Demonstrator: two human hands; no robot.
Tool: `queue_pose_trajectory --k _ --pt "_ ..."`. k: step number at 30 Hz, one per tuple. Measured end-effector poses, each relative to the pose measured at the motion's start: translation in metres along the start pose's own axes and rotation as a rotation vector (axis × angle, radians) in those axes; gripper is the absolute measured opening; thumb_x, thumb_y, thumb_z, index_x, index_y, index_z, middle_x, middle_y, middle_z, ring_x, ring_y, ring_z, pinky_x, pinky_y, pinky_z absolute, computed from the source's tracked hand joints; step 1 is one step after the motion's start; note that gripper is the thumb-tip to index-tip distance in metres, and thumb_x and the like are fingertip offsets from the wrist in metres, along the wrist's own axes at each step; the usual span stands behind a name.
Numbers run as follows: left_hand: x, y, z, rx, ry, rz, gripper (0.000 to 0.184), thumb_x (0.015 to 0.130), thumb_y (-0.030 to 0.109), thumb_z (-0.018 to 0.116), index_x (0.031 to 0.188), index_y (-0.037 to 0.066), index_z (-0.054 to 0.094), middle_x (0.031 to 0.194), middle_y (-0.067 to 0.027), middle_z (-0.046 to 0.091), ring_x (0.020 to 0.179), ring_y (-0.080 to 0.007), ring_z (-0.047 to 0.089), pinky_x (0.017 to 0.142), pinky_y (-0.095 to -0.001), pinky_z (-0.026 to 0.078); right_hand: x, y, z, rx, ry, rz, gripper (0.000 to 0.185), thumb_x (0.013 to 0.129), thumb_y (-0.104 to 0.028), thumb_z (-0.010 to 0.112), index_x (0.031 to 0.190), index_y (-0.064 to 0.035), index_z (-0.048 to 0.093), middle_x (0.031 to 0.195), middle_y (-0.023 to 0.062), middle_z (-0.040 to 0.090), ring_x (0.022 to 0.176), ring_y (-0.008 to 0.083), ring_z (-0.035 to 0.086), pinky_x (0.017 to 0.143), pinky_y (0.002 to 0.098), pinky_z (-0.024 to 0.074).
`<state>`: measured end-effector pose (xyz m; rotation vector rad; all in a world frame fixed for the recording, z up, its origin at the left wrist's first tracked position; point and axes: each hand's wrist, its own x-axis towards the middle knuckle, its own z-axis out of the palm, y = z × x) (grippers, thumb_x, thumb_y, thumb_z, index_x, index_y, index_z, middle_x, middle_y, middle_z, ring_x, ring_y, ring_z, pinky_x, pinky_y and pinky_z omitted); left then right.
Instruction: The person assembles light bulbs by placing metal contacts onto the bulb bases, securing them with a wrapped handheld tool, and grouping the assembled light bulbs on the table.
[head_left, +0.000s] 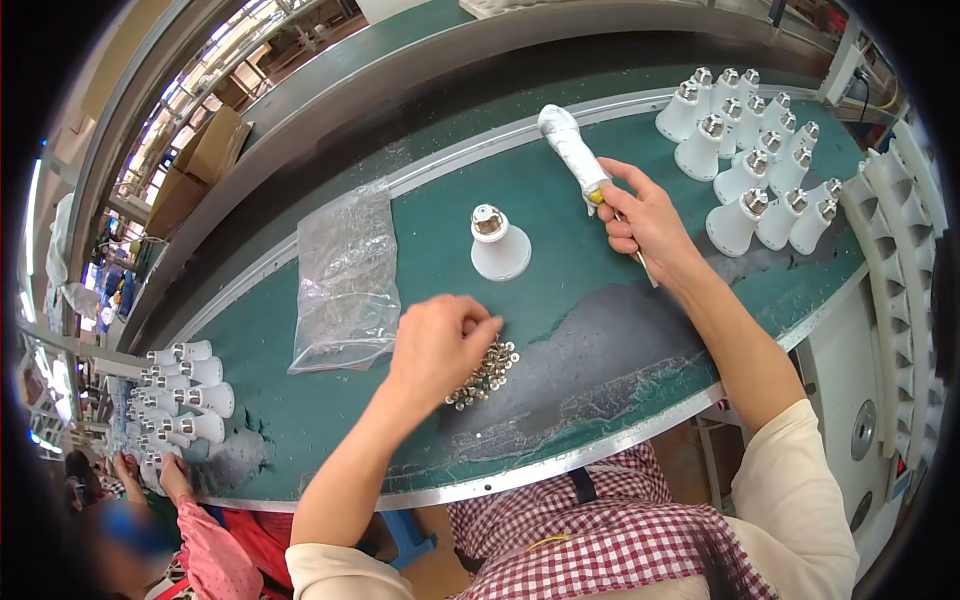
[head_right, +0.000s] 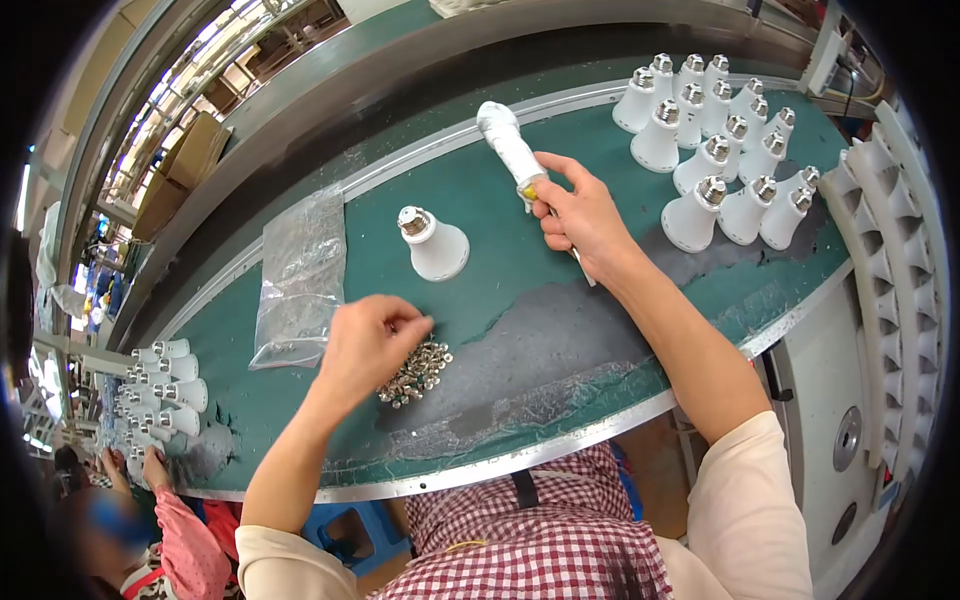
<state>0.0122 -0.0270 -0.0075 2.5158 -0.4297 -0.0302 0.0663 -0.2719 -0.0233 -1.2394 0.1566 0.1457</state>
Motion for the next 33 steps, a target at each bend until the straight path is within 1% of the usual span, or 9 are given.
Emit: queue_pose_trajectory --k 2,3,5,12,14,21,23,27,33 --pt "-0.006 0.005 0.003 0.102 -0.049 0.025 0.013 0.070 0.013 0.064 0.069 0.000 0.064 0.066 -0.0142 0.060 0.059 -0.0273 0.058 0.057 -0.0352 0.046 0.001 0.002 0.000 -0.001 -0.010 0.009 0.039 0.089 -0.010 0.049 0.126 -0.0048 0.040 0.071 0.0026 0.046 0.048 0.0024 0.032 0.038 0.0182 0.0248" --pt "-0.007 0.005 0.005 0.100 -0.048 0.026 0.013 0.070 0.013 0.064 0.069 0.000 0.064 0.066 -0.0142 0.060 0.059 -0.0273 0.058 0.057 -0.0352 0.046 0.001 0.003 0.000 -0.003 -0.016 0.014 0.039 0.088 -0.010 0.049 0.126 -0.0049 0.040 0.071 0.0026 0.046 0.048 0.0023 0.033 0.038 0.0180 0.0247" --pt "-0.006 0.003 0.009 0.217 -0.063 0.065 0.011 0.068 0.011 0.062 0.067 0.001 0.063 0.064 -0.0138 0.059 0.060 -0.0280 0.058 0.058 -0.0372 0.046 0.000 0.006 -0.002 -0.007 -0.006 0.021 0.039 0.088 -0.010 0.049 0.126 -0.0049 0.040 0.071 0.0027 0.046 0.048 0.0023 0.033 0.038 0.0180 0.0247" --pt "-0.003 -0.006 0.012 0.272 -0.034 0.132 0.009 0.067 0.009 0.061 0.070 0.000 0.063 0.064 -0.0133 0.059 0.061 -0.0275 0.058 0.058 -0.0368 0.046 0.002 0.006 -0.008 -0.025 0.008 0.024 0.041 0.088 -0.010 0.050 0.127 -0.0046 0.039 0.071 0.0029 0.047 0.049 0.0024 0.033 0.038 0.0178 0.0244" --pt "-0.004 -0.004 0.009 0.173 0.029 0.117 0.011 0.067 0.008 0.061 0.074 0.000 0.063 0.067 -0.0131 0.060 0.062 -0.0268 0.059 0.058 -0.0357 0.047 0.002 0.006 -0.010 -0.026 0.004 0.023 0.041 0.088 -0.010 0.050 0.127 -0.0048 0.039 0.071 0.0028 0.047 0.049 0.0024 0.033 0.038 0.0177 0.0244" --pt "0.000 -0.006 0.017 0.142 0.020 0.117 0.012 0.070 0.008 0.062 0.079 0.000 0.063 0.071 -0.0120 0.060 0.065 -0.0267 0.058 0.060 -0.0354 0.047 0.002 0.006 -0.008 -0.066 0.009 0.016 0.040 0.088 -0.010 0.050 0.126 -0.0052 0.040 0.071 0.0021 0.047 0.049 0.0023 0.034 0.038 0.0176 0.0246" --pt "0.003 -0.011 0.020 0.210 0.060 0.227 0.011 0.071 0.007 0.062 0.081 0.001 0.063 0.070 -0.0115 0.060 0.068 -0.0271 0.058 0.062 -0.0364 0.046 0.002 0.006 -0.007 -0.067 0.010 0.016 0.040 0.088 -0.010 0.050 0.126 -0.0054 0.040 0.071 0.0020 0.047 0.049 0.0022 0.033 0.038 0.0175 0.0246" --pt "0.003 -0.008 0.020 0.219 0.067 0.246 0.011 0.073 0.007 0.062 0.083 0.003 0.062 0.070 -0.0108 0.059 0.070 -0.0271 0.056 0.063 -0.0376 0.045 0.002 0.006 -0.007 -0.071 0.006 0.021 0.040 0.087 -0.010 0.050 0.126 -0.0061 0.041 0.070 0.0020 0.047 0.048 0.0023 0.033 0.038 0.0174 0.0242" --pt "-0.001 -0.012 0.024 0.411 0.044 0.389 0.014 0.074 0.006 0.061 0.087 0.002 0.061 0.075 -0.0101 0.056 0.073 -0.0258 0.054 0.063 -0.0359 0.045 0.003 0.007 -0.007 -0.096 -0.006 0.019 0.040 0.087 -0.009 0.050 0.126 -0.0067 0.041 0.070 0.0023 0.047 0.047 0.0024 0.033 0.037 0.0177 0.0232"
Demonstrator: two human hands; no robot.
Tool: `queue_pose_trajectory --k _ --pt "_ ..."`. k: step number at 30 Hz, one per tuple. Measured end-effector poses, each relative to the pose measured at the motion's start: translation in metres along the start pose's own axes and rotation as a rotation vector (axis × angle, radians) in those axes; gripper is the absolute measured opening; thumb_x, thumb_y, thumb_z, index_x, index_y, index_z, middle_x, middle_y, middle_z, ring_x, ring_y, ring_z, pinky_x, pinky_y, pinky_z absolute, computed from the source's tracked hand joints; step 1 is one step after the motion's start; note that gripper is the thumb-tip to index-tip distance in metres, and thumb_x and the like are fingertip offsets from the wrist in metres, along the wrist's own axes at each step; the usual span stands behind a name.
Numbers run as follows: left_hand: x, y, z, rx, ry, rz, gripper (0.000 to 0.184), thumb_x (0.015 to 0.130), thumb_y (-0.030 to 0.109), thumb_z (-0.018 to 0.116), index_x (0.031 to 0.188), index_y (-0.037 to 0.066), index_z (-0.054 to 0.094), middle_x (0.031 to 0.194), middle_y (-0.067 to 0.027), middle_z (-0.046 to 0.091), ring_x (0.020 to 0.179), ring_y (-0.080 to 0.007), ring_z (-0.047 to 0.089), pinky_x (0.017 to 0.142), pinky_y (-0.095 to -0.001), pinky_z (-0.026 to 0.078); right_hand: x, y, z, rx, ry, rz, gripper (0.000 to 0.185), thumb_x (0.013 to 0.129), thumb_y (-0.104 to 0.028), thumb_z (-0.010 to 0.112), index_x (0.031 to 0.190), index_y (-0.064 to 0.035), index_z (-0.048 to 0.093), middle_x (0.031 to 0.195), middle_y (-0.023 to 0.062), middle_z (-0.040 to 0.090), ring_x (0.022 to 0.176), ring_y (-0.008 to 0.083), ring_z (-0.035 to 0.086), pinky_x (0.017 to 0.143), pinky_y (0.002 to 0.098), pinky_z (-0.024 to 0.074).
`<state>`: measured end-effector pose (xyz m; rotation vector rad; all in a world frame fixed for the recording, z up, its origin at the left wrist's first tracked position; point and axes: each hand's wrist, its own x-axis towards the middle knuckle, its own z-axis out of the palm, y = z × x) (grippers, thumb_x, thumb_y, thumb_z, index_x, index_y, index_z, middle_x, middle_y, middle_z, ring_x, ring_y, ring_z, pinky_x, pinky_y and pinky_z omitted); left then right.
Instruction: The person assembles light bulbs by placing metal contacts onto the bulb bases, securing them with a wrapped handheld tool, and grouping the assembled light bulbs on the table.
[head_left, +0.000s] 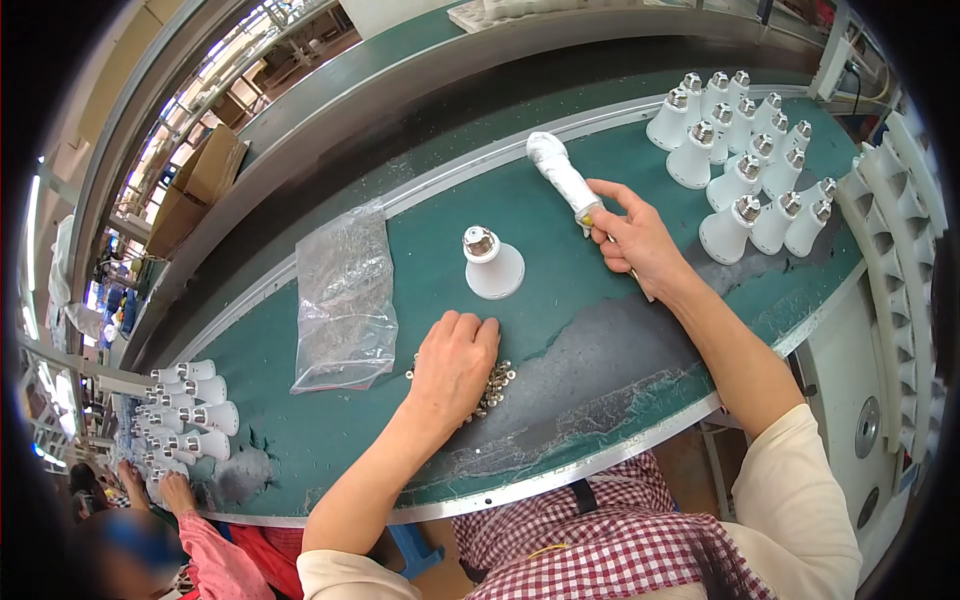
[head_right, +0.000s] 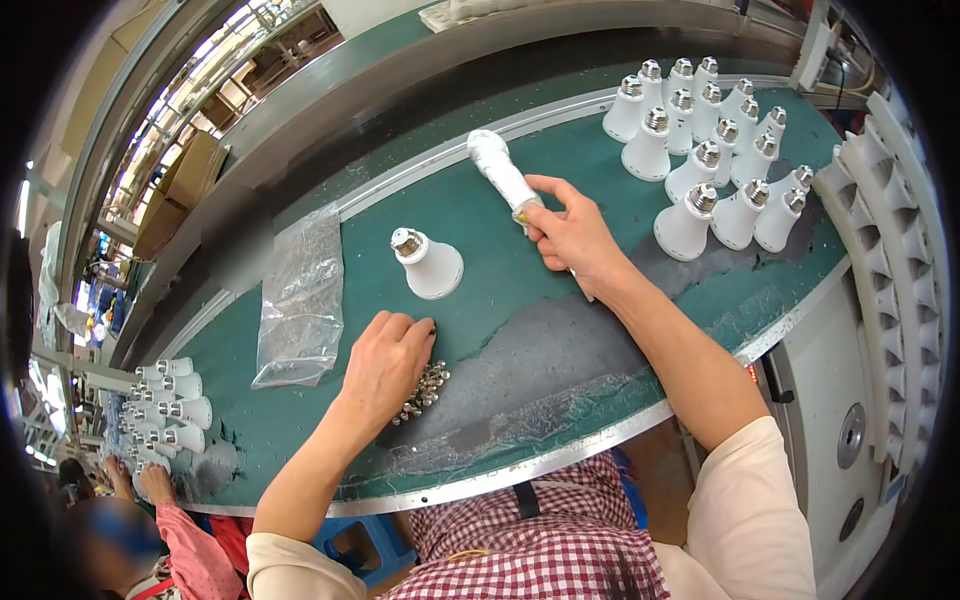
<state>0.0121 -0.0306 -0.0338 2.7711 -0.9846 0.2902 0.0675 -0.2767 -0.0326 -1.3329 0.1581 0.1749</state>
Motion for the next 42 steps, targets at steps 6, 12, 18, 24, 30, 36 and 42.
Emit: queue_pose_trajectory --k 6,12,18,24,30,36,42 --pt "0.004 -0.004 0.001 0.060 0.055 0.147 0.011 0.071 0.006 0.056 0.082 0.002 0.056 0.072 -0.0102 0.051 0.069 -0.0254 0.051 0.063 -0.0367 0.044 -0.004 0.003 0.001 0.047 -0.034 -0.013 0.040 0.086 -0.010 0.054 0.124 -0.0071 0.043 0.069 0.0007 0.048 0.048 0.0019 0.034 0.038 0.0167 0.0243" --pt "0.009 -0.020 0.054 0.162 0.367 0.060 0.008 0.066 0.012 0.053 0.069 0.005 0.052 0.067 -0.0092 0.051 0.066 -0.0233 0.050 0.057 -0.0343 0.041 0.016 0.023 -0.015 -0.176 0.070 -0.077 0.042 0.089 -0.013 0.048 0.130 -0.0149 0.039 0.066 -0.0056 0.043 0.041 -0.0026 0.027 0.032 0.0127 0.0188" --pt "0.004 -0.018 0.038 0.152 0.272 -0.121 0.010 0.067 0.011 0.053 0.071 0.002 0.055 0.071 -0.0100 0.052 0.073 -0.0231 0.050 0.063 -0.0318 0.040 0.025 0.030 -0.021 -0.146 0.098 -0.088 0.040 0.093 -0.014 0.043 0.132 -0.0164 0.038 0.064 -0.0058 0.038 0.038 -0.0023 0.023 0.029 0.0132 0.0159" --pt "0.001 -0.024 0.037 0.058 0.232 -0.179 0.010 0.066 0.010 0.054 0.071 0.002 0.056 0.073 -0.0101 0.052 0.074 -0.0233 0.050 0.063 -0.0318 0.041 0.034 0.040 -0.033 -0.197 0.089 -0.117 0.040 0.093 -0.015 0.042 0.133 -0.0173 0.038 0.064 -0.0068 0.037 0.039 -0.0030 0.023 0.029 0.0125 0.0162" --pt "0.000 -0.029 0.031 -0.267 0.305 -0.253 0.013 0.066 0.009 0.063 0.072 0.000 0.056 0.076 -0.0123 0.053 0.078 -0.0268 0.052 0.067 -0.0356 0.044 0.026 0.028 -0.016 -0.248 0.132 -0.086 0.040 0.094 -0.018 0.043 0.133 -0.0174 0.037 0.064 -0.0077 0.036 0.041 -0.0039 0.023 0.030 0.0123 0.0168" --pt "0.005 -0.036 0.045 -0.245 0.204 -0.236 0.022 0.065 0.012 0.069 0.077 -0.001 0.056 0.081 -0.0147 0.051 0.080 -0.0294 0.052 0.067 -0.0371 0.044 0.026 0.030 -0.023 -0.310 0.125 -0.114 0.041 0.094 -0.018 0.044 0.134 -0.0166 0.036 0.065 -0.0074 0.037 0.041 -0.0035 0.022 0.030 0.0126 0.0169" --pt "-0.002 -0.024 0.019 -0.246 0.239 -0.280 0.030 0.065 0.015 0.070 0.085 -0.001 0.055 0.088 -0.0169 0.049 0.084 -0.0302 0.051 0.070 -0.0381 0.043 0.028 0.032 -0.027 -0.220 0.036 -0.163 0.041 0.093 -0.016 0.045 0.133 -0.0159 0.037 0.067 -0.0053 0.038 0.040 -0.0030 0.025 0.030 0.0124 0.0182"
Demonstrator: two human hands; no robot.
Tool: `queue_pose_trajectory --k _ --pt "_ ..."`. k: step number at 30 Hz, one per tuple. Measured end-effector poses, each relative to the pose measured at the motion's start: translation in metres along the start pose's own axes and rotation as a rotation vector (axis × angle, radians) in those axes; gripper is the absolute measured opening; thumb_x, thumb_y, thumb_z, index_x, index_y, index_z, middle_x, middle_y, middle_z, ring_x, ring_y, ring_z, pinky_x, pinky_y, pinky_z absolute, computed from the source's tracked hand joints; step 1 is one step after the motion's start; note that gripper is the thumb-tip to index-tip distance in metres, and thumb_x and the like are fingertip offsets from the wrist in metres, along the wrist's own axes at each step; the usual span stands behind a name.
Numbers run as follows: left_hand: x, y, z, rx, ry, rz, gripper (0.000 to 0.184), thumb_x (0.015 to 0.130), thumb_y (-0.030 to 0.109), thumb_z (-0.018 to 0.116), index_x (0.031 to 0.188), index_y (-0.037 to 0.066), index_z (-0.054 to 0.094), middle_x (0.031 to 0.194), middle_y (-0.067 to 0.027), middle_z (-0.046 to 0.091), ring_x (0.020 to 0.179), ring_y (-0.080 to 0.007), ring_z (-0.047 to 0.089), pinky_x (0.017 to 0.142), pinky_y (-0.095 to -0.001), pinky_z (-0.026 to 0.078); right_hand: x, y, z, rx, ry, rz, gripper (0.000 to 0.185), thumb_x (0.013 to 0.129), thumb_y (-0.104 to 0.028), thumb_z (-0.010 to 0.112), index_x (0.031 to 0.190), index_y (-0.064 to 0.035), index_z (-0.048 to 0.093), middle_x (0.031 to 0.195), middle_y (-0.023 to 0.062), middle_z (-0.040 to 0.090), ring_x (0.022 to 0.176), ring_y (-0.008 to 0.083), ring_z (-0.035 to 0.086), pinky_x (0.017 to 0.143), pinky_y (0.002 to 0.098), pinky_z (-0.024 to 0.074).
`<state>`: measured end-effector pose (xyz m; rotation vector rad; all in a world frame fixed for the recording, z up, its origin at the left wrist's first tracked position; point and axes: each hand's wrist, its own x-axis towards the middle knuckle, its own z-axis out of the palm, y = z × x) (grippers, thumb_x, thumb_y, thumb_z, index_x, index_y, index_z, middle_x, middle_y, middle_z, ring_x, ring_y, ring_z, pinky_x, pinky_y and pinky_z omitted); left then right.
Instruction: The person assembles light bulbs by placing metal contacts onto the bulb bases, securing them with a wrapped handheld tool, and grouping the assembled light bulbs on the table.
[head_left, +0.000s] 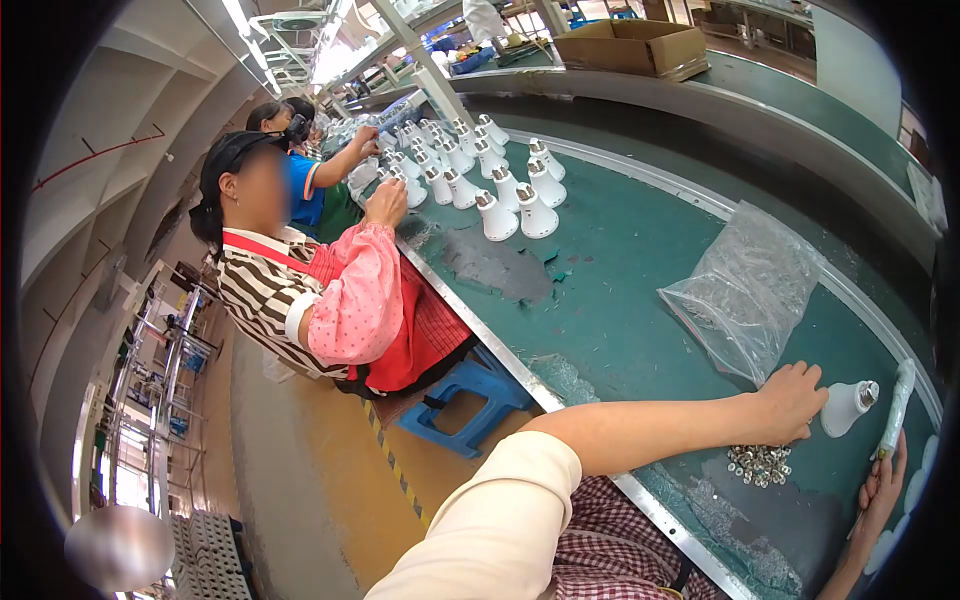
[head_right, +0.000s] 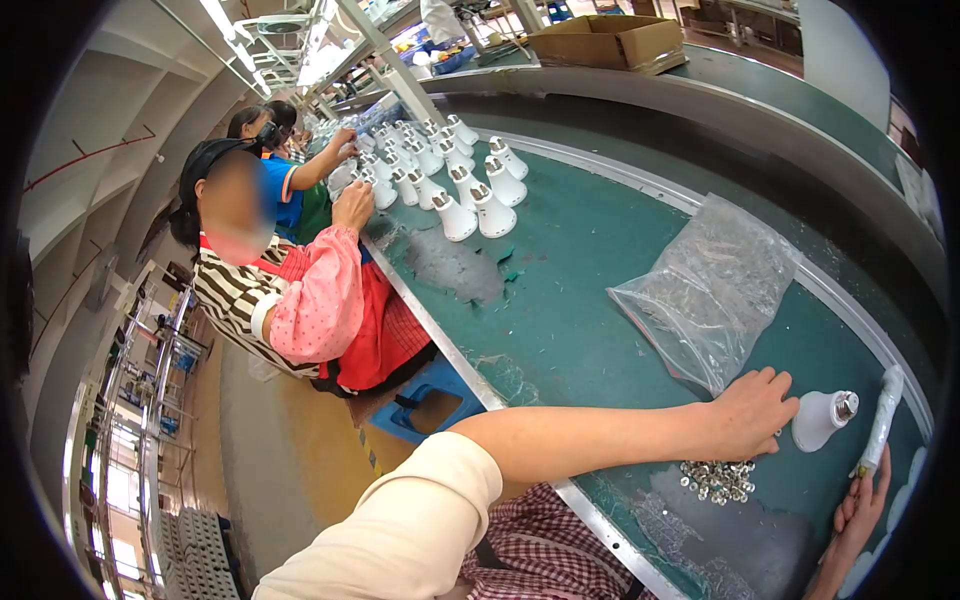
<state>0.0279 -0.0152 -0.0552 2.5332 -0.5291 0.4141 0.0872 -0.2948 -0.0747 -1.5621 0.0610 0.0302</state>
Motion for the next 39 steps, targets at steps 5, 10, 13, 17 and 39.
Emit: queue_pose_trajectory --k 5,10,13,17,39 --pt "-0.018 0.011 -0.012 -0.032 -0.034 -0.012 0.043 0.062 0.021 0.072 0.093 0.000 0.052 0.093 -0.0159 0.047 0.089 -0.0312 0.046 0.074 -0.0408 0.039 -0.006 -0.010 0.007 -0.022 0.010 0.036 0.041 0.092 -0.016 0.045 0.133 -0.0153 0.038 0.067 -0.0052 0.039 0.040 -0.0027 0.024 0.031 0.0126 0.0182" --pt "-0.057 0.020 -0.025 -0.002 0.182 0.042 0.050 0.060 0.026 0.072 0.098 0.003 0.051 0.097 -0.0151 0.044 0.093 -0.0322 0.041 0.076 -0.0429 0.035 -0.006 -0.012 0.015 0.017 0.005 0.035 0.041 0.092 -0.016 0.045 0.132 -0.0138 0.038 0.067 -0.0057 0.039 0.041 -0.0028 0.024 0.031 0.0126 0.0178" --pt "-0.052 0.007 -0.009 -0.006 0.185 0.131 0.037 0.062 0.024 0.068 0.091 0.004 0.056 0.092 -0.0147 0.049 0.090 -0.0309 0.045 0.076 -0.0412 0.037 -0.016 -0.024 0.020 -0.013 -0.002 0.069 0.041 0.090 -0.012 0.047 0.130 -0.0116 0.039 0.066 -0.0059 0.042 0.041 -0.0030 0.026 0.031 0.0125 0.0180" --pt "-0.025 0.000 -0.001 -0.079 0.120 0.196 0.010 0.072 0.014 0.063 0.078 0.005 0.062 0.079 -0.0102 0.057 0.081 -0.0280 0.051 0.076 -0.0390 0.041 -0.033 -0.038 0.030 0.005 -0.043 0.013 0.043 0.086 -0.011 0.052 0.127 -0.0058 0.041 0.063 -0.0054 0.040 0.043 -0.0006 0.029 0.035 0.0147 0.0215" --pt "0.050 0.027 -0.037 -0.662 0.137 -0.298 0.014 0.084 0.010 0.060 0.092 -0.001 0.060 0.082 -0.0058 0.064 0.075 -0.0075 0.057 0.068 -0.0203 0.045 -0.026 -0.040 0.024 -0.119 -0.140 0.049 0.041 0.084 -0.012 0.057 0.123 -0.0114 0.046 0.062 -0.0011 0.049 0.050 0.0032 0.038 0.041 0.0190 0.0301"
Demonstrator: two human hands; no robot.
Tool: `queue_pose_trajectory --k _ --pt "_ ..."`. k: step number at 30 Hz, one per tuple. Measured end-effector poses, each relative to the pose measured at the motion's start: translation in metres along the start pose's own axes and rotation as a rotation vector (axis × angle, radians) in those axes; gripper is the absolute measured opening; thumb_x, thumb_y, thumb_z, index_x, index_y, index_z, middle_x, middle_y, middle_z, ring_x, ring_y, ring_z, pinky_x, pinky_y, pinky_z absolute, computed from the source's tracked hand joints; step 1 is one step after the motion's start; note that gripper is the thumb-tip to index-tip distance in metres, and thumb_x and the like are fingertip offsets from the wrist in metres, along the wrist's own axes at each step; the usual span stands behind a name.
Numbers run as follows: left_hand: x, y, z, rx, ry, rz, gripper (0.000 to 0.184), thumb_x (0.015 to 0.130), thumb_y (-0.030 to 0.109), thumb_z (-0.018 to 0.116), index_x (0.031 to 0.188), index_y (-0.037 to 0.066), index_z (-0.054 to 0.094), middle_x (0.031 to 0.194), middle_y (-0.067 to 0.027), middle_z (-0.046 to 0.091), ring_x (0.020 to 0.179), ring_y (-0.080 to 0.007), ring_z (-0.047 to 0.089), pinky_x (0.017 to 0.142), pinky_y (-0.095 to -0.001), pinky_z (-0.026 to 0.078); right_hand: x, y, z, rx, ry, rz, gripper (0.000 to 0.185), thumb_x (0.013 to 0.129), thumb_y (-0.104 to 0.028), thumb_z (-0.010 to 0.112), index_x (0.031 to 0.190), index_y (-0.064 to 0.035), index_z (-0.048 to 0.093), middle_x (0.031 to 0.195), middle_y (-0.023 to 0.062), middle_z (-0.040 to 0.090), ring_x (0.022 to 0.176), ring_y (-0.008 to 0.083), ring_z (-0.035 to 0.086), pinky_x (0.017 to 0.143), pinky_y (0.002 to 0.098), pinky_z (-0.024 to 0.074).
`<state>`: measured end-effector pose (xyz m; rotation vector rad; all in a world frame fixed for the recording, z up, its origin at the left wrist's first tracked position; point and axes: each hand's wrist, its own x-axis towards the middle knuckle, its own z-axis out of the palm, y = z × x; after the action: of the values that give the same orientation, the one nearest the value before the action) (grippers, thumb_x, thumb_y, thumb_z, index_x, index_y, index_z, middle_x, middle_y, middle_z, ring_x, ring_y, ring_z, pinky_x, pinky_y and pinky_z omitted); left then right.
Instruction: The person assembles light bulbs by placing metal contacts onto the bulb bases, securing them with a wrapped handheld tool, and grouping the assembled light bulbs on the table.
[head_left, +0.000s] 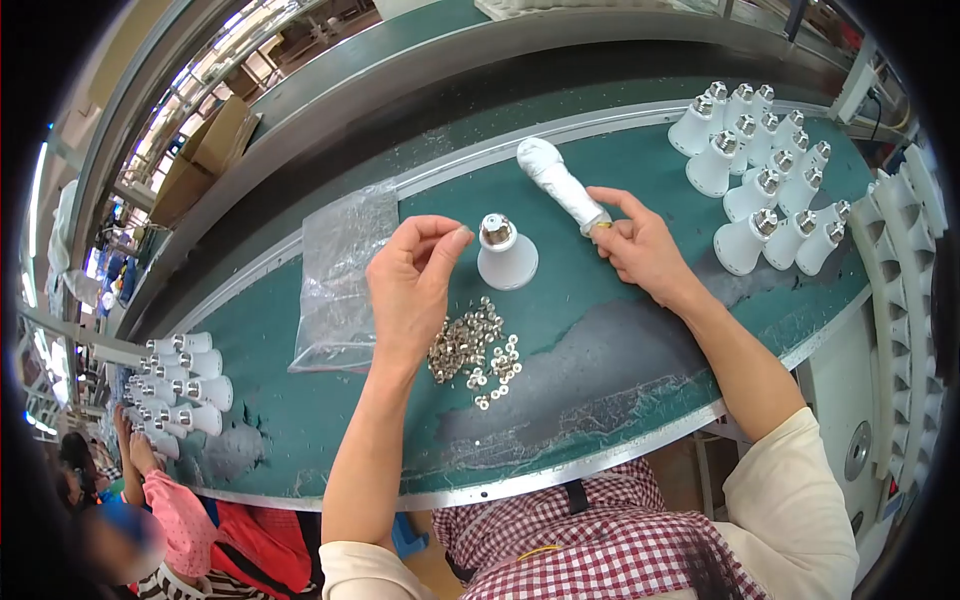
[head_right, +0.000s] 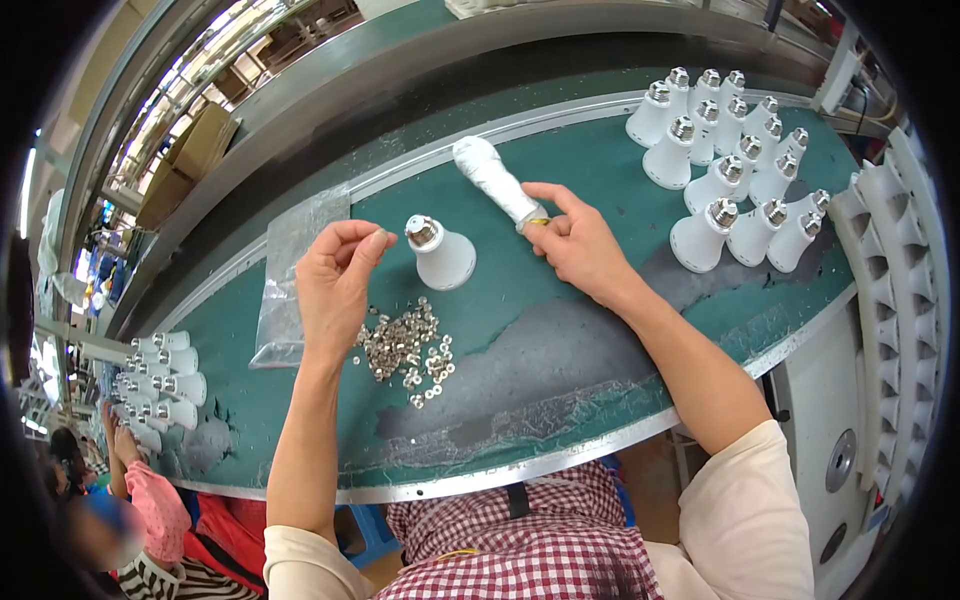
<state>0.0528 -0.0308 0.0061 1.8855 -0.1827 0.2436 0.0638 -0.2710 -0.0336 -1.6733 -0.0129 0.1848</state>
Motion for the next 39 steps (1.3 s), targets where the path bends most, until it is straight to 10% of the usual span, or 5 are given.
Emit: queue_pose_trajectory --k 13,26,35,39 --pt "0.017 -0.012 0.019 0.305 0.065 0.480 0.009 0.077 0.004 0.063 0.086 0.005 0.064 0.078 -0.0073 0.063 0.073 -0.0181 0.060 0.063 -0.0271 0.048 0.002 0.003 0.001 -0.031 0.002 -0.044 0.040 0.084 -0.011 0.057 0.122 -0.0079 0.046 0.059 -0.0014 0.050 0.056 0.0043 0.044 0.049 0.0210 0.0331" --pt "0.019 -0.023 0.016 0.222 0.020 0.398 0.008 0.083 0.003 0.059 0.090 0.001 0.063 0.081 -0.0027 0.062 0.075 -0.0067 0.055 0.066 -0.0201 0.043 0.002 0.002 0.001 -0.068 -0.006 -0.067 0.039 0.084 -0.010 0.056 0.122 -0.0065 0.046 0.061 -0.0003 0.052 0.060 0.0057 0.048 0.057 0.0217 0.0374" --pt "0.020 -0.017 0.012 0.387 -0.017 0.669 0.012 0.078 0.000 0.061 0.089 0.002 0.063 0.086 -0.0080 0.064 0.080 -0.0192 0.060 0.071 -0.0264 0.047 0.003 0.003 0.001 -0.098 0.004 -0.068 0.040 0.083 -0.010 0.056 0.121 -0.0064 0.046 0.062 0.0010 0.054 0.061 0.0066 0.050 0.058 0.0226 0.0390" --pt "0.018 -0.020 0.015 0.158 -0.033 0.393 0.009 0.080 0.005 0.062 0.087 0.000 0.063 0.087 -0.0059 0.064 0.082 -0.0148 0.058 0.073 -0.0262 0.045 0.003 0.004 0.001 -0.114 0.000 -0.074 0.040 0.083 -0.010 0.056 0.121 -0.0063 0.046 0.063 0.0018 0.055 0.061 0.0071 0.050 0.059 0.0229 0.0396"
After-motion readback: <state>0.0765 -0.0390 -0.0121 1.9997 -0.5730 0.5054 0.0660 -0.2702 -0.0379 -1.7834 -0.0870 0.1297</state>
